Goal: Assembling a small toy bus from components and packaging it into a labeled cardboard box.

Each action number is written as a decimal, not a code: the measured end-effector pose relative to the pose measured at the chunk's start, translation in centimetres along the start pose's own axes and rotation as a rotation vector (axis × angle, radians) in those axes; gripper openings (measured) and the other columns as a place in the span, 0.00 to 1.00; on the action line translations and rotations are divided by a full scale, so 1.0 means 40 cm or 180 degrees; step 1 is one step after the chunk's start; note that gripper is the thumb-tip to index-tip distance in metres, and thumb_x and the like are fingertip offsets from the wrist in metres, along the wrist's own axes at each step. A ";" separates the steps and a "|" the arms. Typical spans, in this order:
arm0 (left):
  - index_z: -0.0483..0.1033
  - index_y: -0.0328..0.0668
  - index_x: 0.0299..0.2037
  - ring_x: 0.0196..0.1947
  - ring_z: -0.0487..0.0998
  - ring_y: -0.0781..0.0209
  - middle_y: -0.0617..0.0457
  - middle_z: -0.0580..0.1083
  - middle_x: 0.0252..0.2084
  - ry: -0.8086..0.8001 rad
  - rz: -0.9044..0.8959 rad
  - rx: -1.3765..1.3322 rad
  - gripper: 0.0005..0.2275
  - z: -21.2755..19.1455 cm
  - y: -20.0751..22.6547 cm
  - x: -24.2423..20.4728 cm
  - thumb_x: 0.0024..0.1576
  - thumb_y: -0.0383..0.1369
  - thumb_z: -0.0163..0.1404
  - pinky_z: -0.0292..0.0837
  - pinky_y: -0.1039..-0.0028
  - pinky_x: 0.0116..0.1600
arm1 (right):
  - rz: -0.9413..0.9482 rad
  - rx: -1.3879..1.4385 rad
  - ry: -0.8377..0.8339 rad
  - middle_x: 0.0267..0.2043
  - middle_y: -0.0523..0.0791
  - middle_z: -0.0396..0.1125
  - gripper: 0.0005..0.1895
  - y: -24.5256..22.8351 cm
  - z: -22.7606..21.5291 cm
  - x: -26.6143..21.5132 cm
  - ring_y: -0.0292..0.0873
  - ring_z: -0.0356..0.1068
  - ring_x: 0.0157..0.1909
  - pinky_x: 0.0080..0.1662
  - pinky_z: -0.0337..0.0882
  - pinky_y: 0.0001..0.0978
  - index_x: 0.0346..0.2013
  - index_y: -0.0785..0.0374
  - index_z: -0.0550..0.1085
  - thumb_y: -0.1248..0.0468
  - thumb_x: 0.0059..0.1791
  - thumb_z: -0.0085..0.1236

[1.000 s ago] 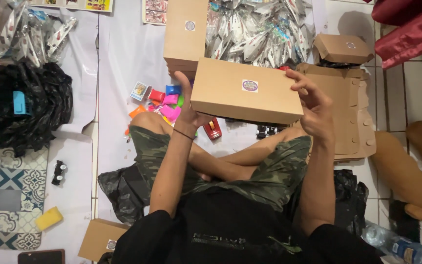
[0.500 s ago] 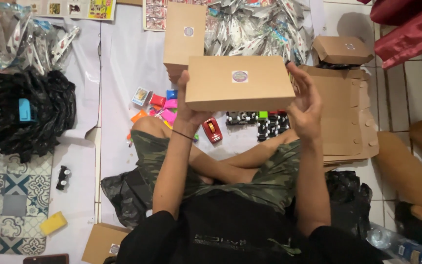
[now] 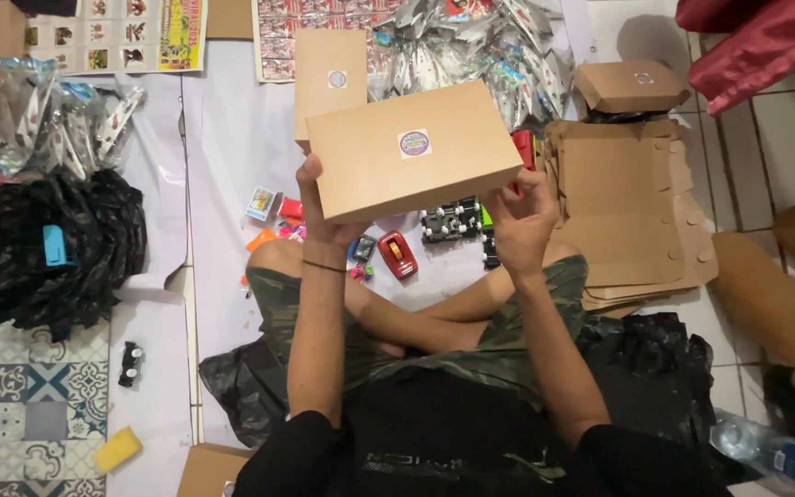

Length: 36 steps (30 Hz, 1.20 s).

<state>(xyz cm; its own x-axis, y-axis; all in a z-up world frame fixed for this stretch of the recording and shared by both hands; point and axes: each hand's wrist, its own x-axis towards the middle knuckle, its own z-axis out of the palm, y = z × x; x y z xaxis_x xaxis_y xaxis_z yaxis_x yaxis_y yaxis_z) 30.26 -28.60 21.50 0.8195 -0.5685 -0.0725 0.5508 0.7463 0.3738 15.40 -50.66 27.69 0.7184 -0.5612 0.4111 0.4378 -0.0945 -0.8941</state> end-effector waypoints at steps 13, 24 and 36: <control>0.67 0.40 0.65 0.37 0.82 0.45 0.39 0.76 0.51 0.0122 0.0009 0.0148 0.33 -0.059 -0.009 0.022 0.46 0.41 0.51 0.81 0.55 0.41 | 0.1241 0.1446 0.0100 0.40 0.44 0.70 0.07 0.012 -0.045 0.001 0.47 0.74 0.50 0.62 0.72 0.54 0.40 0.65 0.75 0.65 0.51 0.55; 0.69 0.43 0.64 0.39 0.82 0.43 0.40 0.77 0.50 0.0356 -0.0087 0.0086 0.32 -0.169 -0.065 0.048 0.44 0.40 0.52 0.83 0.55 0.42 | 0.2151 0.1365 0.0662 0.43 0.47 0.71 0.18 0.034 -0.029 0.011 0.49 0.78 0.44 0.55 0.80 0.52 0.52 0.59 0.68 0.61 0.51 0.63; 0.58 0.42 0.73 0.58 0.74 0.30 0.32 0.64 0.68 0.1134 0.0338 0.0869 0.38 0.035 -0.048 -0.065 0.57 0.58 0.49 0.81 0.52 0.52 | 0.2263 0.1248 0.0662 0.45 0.55 0.74 0.17 0.132 -0.050 -0.030 0.53 0.77 0.48 0.57 0.79 0.54 0.49 0.66 0.78 0.57 0.52 0.63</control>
<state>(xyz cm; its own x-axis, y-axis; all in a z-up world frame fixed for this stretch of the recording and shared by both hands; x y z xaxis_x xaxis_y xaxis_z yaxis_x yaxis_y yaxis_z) 26.86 -29.02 22.26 0.8988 -0.3038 -0.3161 0.4381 0.6483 0.6227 15.77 -52.12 22.11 0.7968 -0.5229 -0.3028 0.1022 0.6104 -0.7855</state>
